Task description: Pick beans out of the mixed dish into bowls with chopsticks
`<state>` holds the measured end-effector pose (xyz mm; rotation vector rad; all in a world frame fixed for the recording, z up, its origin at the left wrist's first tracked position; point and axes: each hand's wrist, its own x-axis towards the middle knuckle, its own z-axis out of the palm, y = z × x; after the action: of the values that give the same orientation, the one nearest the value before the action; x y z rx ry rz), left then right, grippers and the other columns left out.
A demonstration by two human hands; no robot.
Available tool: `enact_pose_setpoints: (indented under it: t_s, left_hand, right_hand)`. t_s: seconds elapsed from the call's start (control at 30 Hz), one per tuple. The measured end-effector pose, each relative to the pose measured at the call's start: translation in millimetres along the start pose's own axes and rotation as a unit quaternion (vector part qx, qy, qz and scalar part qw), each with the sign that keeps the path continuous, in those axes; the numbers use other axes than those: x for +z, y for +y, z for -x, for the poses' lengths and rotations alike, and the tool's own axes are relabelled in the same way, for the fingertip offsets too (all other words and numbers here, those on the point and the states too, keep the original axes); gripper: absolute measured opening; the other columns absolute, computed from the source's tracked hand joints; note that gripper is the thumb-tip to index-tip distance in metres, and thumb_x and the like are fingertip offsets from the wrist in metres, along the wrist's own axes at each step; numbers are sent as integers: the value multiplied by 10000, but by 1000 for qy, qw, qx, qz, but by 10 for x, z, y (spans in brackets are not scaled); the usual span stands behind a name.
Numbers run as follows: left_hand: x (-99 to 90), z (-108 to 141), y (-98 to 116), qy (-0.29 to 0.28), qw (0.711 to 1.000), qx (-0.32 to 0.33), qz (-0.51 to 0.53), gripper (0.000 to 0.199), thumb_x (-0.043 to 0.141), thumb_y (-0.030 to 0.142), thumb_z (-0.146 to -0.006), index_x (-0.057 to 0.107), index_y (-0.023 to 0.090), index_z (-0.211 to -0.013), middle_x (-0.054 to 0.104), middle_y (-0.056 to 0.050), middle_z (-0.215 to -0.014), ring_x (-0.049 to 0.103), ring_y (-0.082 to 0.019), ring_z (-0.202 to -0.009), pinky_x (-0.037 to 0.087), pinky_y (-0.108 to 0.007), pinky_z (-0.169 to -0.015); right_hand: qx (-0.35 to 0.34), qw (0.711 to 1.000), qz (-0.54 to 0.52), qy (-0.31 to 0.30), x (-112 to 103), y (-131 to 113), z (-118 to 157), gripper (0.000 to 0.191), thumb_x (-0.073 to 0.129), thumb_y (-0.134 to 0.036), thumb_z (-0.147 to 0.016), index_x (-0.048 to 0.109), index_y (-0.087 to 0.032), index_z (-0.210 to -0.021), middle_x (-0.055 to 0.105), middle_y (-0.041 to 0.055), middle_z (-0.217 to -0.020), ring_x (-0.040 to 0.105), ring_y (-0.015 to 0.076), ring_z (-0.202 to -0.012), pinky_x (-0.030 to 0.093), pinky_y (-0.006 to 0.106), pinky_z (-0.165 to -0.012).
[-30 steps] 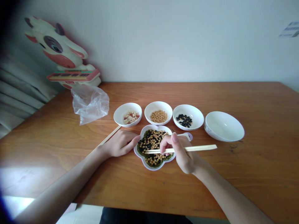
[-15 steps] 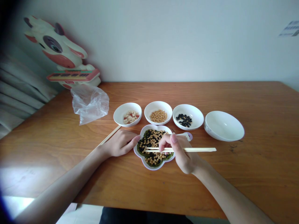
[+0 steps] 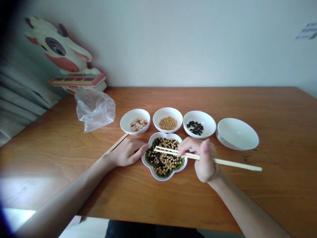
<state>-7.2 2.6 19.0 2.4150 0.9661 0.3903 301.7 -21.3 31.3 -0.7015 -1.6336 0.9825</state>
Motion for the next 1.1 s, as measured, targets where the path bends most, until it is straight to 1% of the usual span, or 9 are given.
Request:
enact_pose_setpoints:
  t_s: [0.1, 0.17, 0.37, 0.47, 0.53, 0.6, 0.7, 0.9, 1.1]
  left_hand:
    - [5, 4, -10, -2, 1000, 1, -4, 469, 306, 356, -1143, 502, 181, -755, 639, -31, -755, 517, -137, -644, 367, -286, -675]
    - [11, 8, -18, 0, 1000, 3, -4, 466, 312, 355, -1143, 498, 181, -753, 634, -29, -747, 504, -134, -633, 357, -291, -667]
    - [20, 8, -21, 5, 1000, -2, -7, 474, 311, 362, -1143, 496, 180, -747, 634, -26, -741, 489, -130, -625, 345, -297, -665]
    - [16, 6, -9, 3, 1000, -10, -11, 490, 312, 369, -1143, 495, 178, -731, 642, -29, -737, 496, -129, -620, 346, -297, -662]
    - [14, 6, -4, 3, 1000, -9, -10, 495, 312, 369, -1143, 501, 177, -728, 648, -32, -739, 505, -129, -620, 350, -296, -661]
    - [15, 7, -6, 4, 1000, -5, -9, 495, 317, 366, -1144, 509, 176, -729, 650, -33, -735, 515, -129, -621, 354, -295, -660]
    - [23, 11, -20, 10, 1000, 2, -11, 491, 321, 363, -1146, 517, 177, -735, 649, -30, -731, 516, -127, -617, 347, -296, -654]
    - [45, 19, -53, 14, 1000, 8, -23, 495, 330, 366, -1146, 522, 179, -730, 640, -24, -719, 507, -126, -611, 342, -298, -655]
    - [33, 8, -28, 12, 1000, 0, -18, 499, 327, 371, -1143, 515, 180, -722, 633, -26, -714, 491, -126, -607, 344, -296, -651]
  right_hand:
    - [-83, 989, -4, 123, -85, 14, -75, 792, 205, -650, -1100, 804, -265, -752, 709, 79, -723, 675, 257, -714, 531, 411, -678]
    - [-115, 975, 31, 187, -133, 60, -139, 748, 278, -693, -1073, 799, -280, -730, 695, 86, -720, 678, 276, -727, 536, 433, -696]
    - [-17, 980, 22, 196, -169, 146, -194, 724, 315, -781, -1012, 784, -285, -771, 694, 114, -823, 686, 326, -862, 548, 448, -724]
    - [-7, 991, -1, 135, -97, 94, -118, 748, 264, -738, -1048, 781, -265, -789, 689, 100, -804, 661, 289, -804, 538, 412, -697]
    - [-5, 999, -1, 46, -15, 54, -57, 750, 231, -687, -1079, 780, -248, -819, 700, 93, -808, 653, 266, -779, 520, 385, -667]
    - [6, 998, 25, -49, 76, 22, -4, 704, 244, -624, -1106, 776, -231, -865, 722, 92, -857, 669, 259, -826, 515, 381, -709]
    - [33, 990, 52, -126, 173, 2, 46, 662, 259, -594, -1119, 748, -210, -890, 728, 84, -866, 673, 236, -811, 498, 380, -736]
    - [53, 983, 77, -160, 126, 26, 47, 669, 223, -602, -1121, 708, -214, -873, 707, 52, -822, 646, 200, -757, 462, 354, -693]
    - [82, 977, 96, -173, 90, 28, 36, 737, 139, -668, -1095, 684, -224, -876, 690, 50, -822, 617, 209, -742, 438, 362, -680]
